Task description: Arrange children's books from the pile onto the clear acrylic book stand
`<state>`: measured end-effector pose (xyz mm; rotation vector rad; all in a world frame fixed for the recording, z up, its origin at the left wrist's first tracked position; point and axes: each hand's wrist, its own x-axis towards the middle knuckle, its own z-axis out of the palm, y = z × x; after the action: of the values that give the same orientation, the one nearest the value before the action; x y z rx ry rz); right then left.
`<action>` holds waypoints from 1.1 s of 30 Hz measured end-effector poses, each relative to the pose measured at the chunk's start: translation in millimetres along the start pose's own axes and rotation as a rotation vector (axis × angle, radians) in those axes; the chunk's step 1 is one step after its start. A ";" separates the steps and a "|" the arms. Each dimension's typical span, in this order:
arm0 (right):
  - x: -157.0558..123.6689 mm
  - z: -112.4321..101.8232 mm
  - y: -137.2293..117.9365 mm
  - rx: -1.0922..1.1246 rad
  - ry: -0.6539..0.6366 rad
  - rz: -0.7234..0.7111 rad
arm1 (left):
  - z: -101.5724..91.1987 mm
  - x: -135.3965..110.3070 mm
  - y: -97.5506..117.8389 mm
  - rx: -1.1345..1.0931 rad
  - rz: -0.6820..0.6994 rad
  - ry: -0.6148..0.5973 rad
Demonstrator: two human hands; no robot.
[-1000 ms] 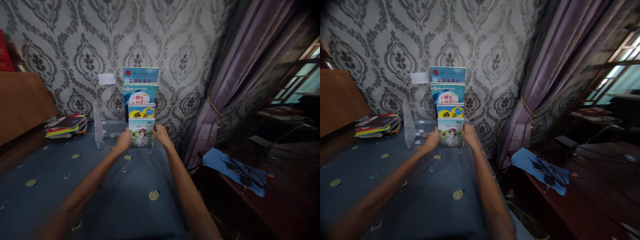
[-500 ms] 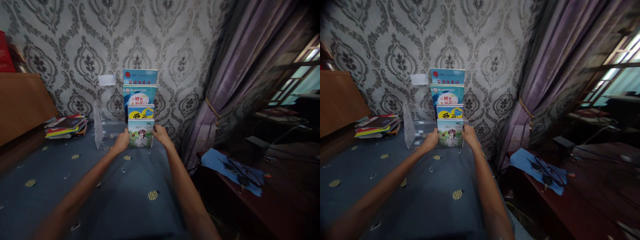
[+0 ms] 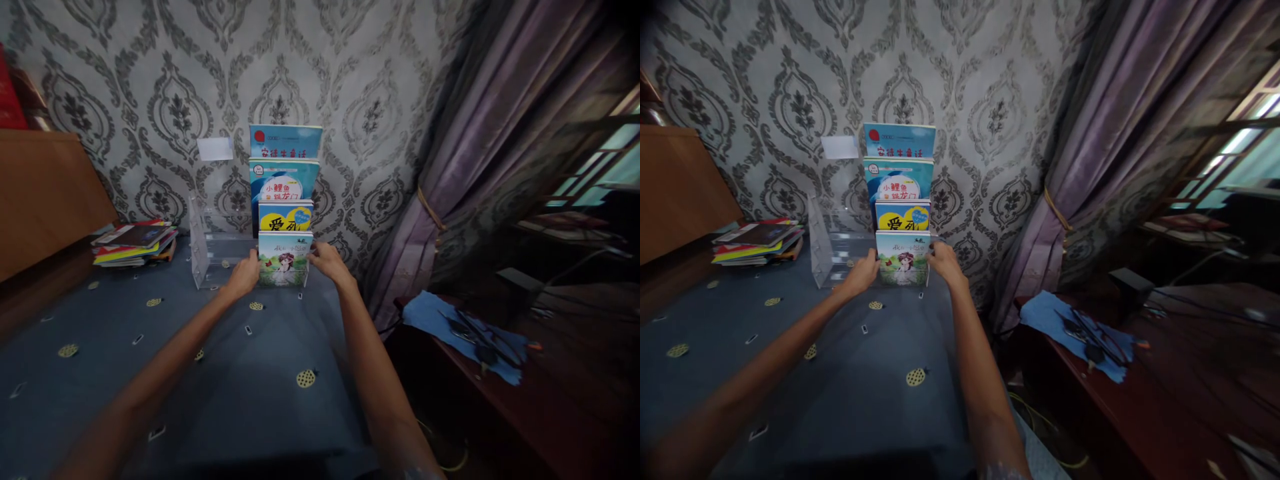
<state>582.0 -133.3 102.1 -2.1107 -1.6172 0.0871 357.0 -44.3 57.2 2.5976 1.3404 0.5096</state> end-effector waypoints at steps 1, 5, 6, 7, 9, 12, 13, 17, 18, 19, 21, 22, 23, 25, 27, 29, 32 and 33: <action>0.3 -0.2 1.1 0.006 -0.002 0.003 | -0.5 -1.1 0.5 0.004 -0.002 -0.001; 1.1 -1.2 5.8 0.034 -0.001 0.009 | -1.3 -5.7 2.9 0.015 -0.011 -0.007; 1.1 -1.4 6.9 0.043 -0.002 0.001 | -1.3 -6.7 3.4 0.017 -0.017 -0.010; 1.1 -1.6 7.8 0.049 -0.003 -0.008 | -1.2 -7.7 3.7 0.018 -0.022 -0.012; 1.3 -2.0 9.1 0.051 -0.003 -0.023 | -1.1 -9.5 3.9 0.020 -0.027 -0.014; 1.5 -3.0 9.8 0.046 -0.014 -0.042 | -1.7 -12.3 3.9 0.016 -0.016 -0.016; 1.4 -3.7 9.8 0.044 -0.021 -0.050 | -2.0 -13.4 3.8 0.014 -0.013 -0.016; -1.1 -9.1 9.4 0.021 -0.029 -0.061 | -1.0 -19.7 0.4 -0.008 0.002 0.014; -2.4 -11.2 9.2 0.012 -0.020 -0.061 | 0.4 -21.9 -1.8 -0.023 0.019 0.037; -3.9 -13.6 8.8 0.003 -0.005 -0.061 | 2.4 -24.5 -4.8 -0.041 0.041 0.063; -7.6 -19.5 7.0 -0.023 0.048 -0.059 | 7.8 -30.3 -13.2 -0.066 0.100 0.116; -9.9 -22.9 5.4 -0.036 0.089 -0.057 | 11.0 -33.7 -18.4 -0.070 0.133 0.135; -12.4 -26.8 3.1 -0.046 0.138 -0.053 | 14.3 -37.4 -24.1 -0.069 0.164 0.148; -18.2 -35.0 -3.6 -0.037 0.253 -0.056 | 20.4 -45.8 -36.4 -0.051 0.217 0.159; -24.9 -42.5 -13.6 0.031 0.354 -0.088 | 24.7 -55.5 -49.0 -0.019 0.261 0.153; -31.8 -46.4 -27.4 0.123 0.389 -0.153 | 26.4 -66.0 -61.2 0.011 0.285 0.144; -41.4 -39.4 -55.4 0.175 0.279 -0.289 | 23.1 -81.0 -79.6 0.029 0.270 0.125; -44.4 -32.5 -66.5 0.162 0.207 -0.338 | 20.4 -85.3 -86.4 0.034 0.254 0.122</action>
<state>520.0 -172.4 147.5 -1.6443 -1.7497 -0.1047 253.7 -63.7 -6.9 2.8233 1.0635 0.6991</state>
